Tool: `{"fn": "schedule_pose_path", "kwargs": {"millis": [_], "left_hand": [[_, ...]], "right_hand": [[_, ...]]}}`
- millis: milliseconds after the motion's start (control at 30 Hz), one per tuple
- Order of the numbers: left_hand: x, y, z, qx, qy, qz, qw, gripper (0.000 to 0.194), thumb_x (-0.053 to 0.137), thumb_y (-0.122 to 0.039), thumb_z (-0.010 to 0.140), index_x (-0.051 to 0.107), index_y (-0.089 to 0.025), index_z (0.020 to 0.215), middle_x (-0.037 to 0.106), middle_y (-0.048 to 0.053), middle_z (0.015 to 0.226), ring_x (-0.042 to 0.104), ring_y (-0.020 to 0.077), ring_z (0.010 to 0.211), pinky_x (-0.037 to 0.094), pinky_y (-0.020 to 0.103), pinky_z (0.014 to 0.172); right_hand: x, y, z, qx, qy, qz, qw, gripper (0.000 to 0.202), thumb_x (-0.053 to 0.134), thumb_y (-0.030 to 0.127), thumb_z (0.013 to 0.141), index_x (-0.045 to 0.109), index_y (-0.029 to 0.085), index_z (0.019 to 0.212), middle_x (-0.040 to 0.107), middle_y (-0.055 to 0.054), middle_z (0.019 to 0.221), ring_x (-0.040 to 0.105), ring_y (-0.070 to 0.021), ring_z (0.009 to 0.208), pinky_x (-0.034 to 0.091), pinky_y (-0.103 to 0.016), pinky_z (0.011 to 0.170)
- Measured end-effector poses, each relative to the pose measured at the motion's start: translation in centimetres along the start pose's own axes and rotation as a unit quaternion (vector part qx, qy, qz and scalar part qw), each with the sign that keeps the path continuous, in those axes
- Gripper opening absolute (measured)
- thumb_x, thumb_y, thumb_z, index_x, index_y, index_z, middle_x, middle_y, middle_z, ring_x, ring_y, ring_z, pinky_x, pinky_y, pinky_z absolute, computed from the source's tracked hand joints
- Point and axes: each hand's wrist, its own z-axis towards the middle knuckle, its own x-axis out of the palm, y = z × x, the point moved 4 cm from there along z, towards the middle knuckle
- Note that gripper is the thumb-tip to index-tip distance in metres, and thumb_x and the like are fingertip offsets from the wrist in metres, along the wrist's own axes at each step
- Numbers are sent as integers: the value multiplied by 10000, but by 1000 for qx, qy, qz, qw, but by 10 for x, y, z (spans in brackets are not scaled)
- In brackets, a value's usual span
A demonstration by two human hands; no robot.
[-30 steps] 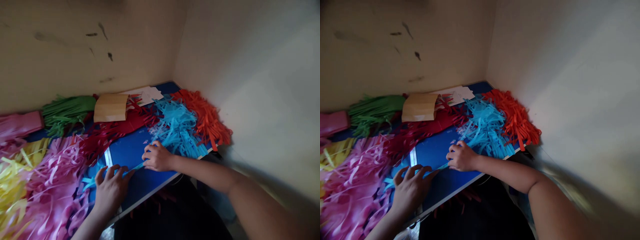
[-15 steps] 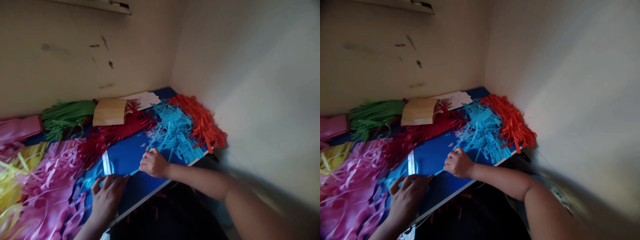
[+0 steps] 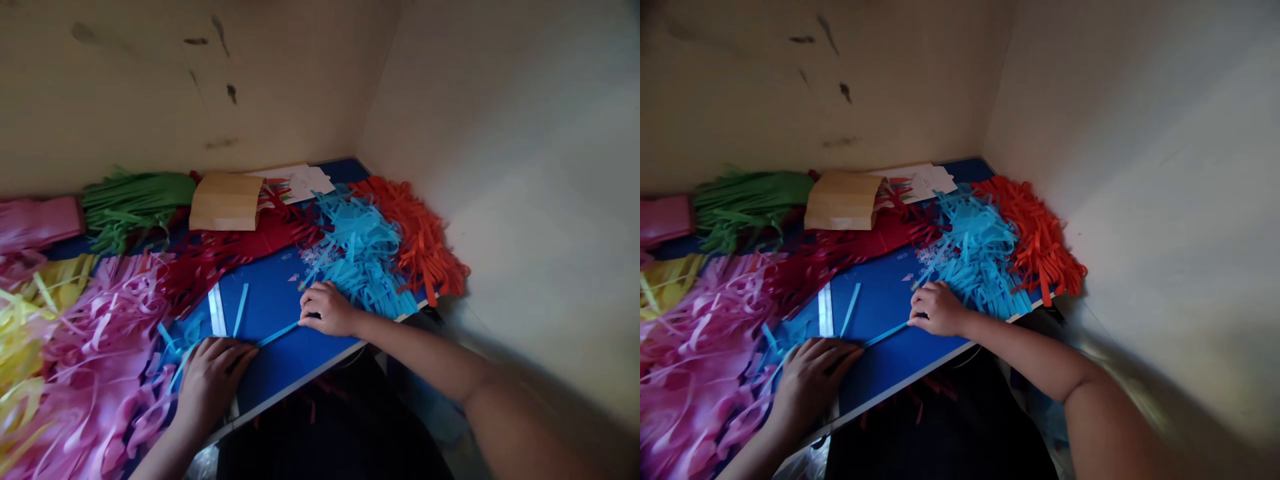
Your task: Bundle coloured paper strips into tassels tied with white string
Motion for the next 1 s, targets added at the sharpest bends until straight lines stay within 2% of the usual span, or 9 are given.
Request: {"fn": "schedule_pose_path", "kwargs": {"millis": [233, 300, 400, 533, 633, 800, 900, 933, 1000], "left_hand": [[-2, -14, 16, -58, 77, 137, 986, 250, 516, -380, 917, 713, -264, 815, 716, 31, 798, 623, 273, 833, 358, 424, 774], [-5, -23, 19, -4, 72, 175, 982, 200, 529, -261, 903, 717, -290, 963, 729, 36, 896, 618, 291, 926, 347, 463, 836], [-5, -37, 17, 111, 56, 190, 974, 402, 486, -79, 873, 675, -325, 1128, 742, 18, 1000, 617, 281, 995, 338, 475, 880], [3, -45, 21, 164, 10, 164, 973, 287, 486, -97, 905, 708, -259, 988, 750, 14, 916, 657, 230, 883, 348, 478, 947], [8, -47, 31, 171, -30, 159, 972, 235, 510, -137, 927, 710, -243, 865, 735, -1, 810, 654, 187, 735, 352, 485, 982], [-8, -62, 28, 189, -66, 145, 969, 277, 474, -102, 936, 675, -221, 787, 689, -34, 703, 614, 128, 613, 345, 453, 1038], [-31, -82, 7, 224, -75, 36, 971, 323, 383, -108, 971, 679, -228, 928, 725, -29, 816, 639, 108, 680, 273, 447, 1128], [-39, -87, 0, 236, -74, 9, 969, 331, 368, -114, 975, 676, -228, 1012, 736, -15, 858, 654, 120, 728, 256, 457, 1145], [-50, -96, -10, 249, -62, -13, 966, 329, 382, -119, 973, 645, -219, 1145, 749, 6, 911, 669, 136, 798, 266, 456, 1148]], "right_hand": [[-4, 9, 15, 104, 66, -56, 991, 73, 764, 252, 767, 708, 216, 737, 705, -9, 918, 551, -215, 946, 294, -352, 780], [-7, 15, 15, 48, 65, -75, 994, 16, 732, 251, 810, 722, 242, 819, 718, -7, 963, 541, -224, 1005, 280, -379, 820], [-7, 25, 8, -86, 46, -120, 988, 90, 641, 231, 897, 718, 240, 851, 733, -7, 990, 512, -232, 1100, 253, -428, 878], [0, 32, 2, -194, 7, -211, 958, 259, 499, 150, 955, 678, 179, 769, 724, -30, 890, 505, -233, 1099, 239, -447, 915], [4, 31, 8, -196, 5, -210, 958, 256, 498, 140, 945, 673, 167, 760, 721, -31, 858, 533, -218, 1037, 246, -440, 930], [-15, 41, 8, -57, 69, -88, 992, 101, 664, 221, 832, 707, 190, 747, 757, -25, 889, 574, -223, 983, 286, -457, 921], [-33, 64, -9, 20, 113, 101, 988, 118, 664, 304, 858, 756, 230, 855, 753, -17, 991, 595, -195, 933, 348, -390, 893], [-36, 70, -15, 58, 140, 203, 967, 172, 649, 355, 872, 763, 232, 910, 748, -16, 971, 602, -175, 878, 379, -349, 843], [-32, 77, -23, 157, 204, 405, 877, 295, 682, 448, 826, 765, 196, 956, 721, -10, 822, 576, -130, 704, 394, -271, 688]]}}
